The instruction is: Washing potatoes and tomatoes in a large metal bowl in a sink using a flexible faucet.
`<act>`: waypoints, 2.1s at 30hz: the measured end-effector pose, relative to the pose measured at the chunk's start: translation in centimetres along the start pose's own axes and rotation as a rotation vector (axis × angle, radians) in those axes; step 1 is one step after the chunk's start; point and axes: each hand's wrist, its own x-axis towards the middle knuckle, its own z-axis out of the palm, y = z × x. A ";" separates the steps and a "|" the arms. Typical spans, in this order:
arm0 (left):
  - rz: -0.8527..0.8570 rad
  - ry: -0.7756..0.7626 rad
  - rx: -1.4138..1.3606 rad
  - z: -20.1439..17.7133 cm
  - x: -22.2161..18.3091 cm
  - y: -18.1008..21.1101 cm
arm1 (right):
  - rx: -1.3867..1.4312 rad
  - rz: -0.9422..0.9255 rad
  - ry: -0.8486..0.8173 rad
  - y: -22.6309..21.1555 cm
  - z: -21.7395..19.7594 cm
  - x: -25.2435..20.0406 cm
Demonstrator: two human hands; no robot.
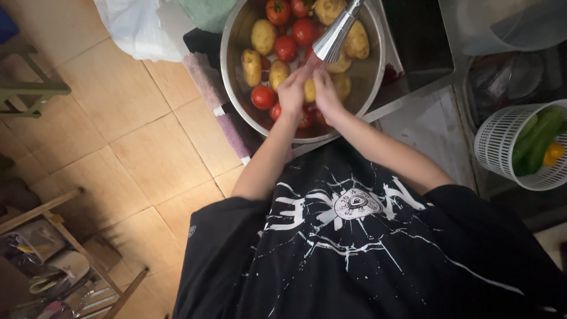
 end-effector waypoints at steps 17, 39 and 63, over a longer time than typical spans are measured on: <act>0.180 0.061 0.205 -0.2 1.4 -2.1 | 0.443 0.197 -0.059 -0.8 0.6 0.1; 0.240 -0.216 0.268 1.0 -1.9 2.9 | 0.567 0.125 -0.006 4.4 -2.9 4.2; 0.408 -0.209 0.316 0.2 -1.2 4.7 | 0.618 0.179 -0.235 2.9 -4.0 3.5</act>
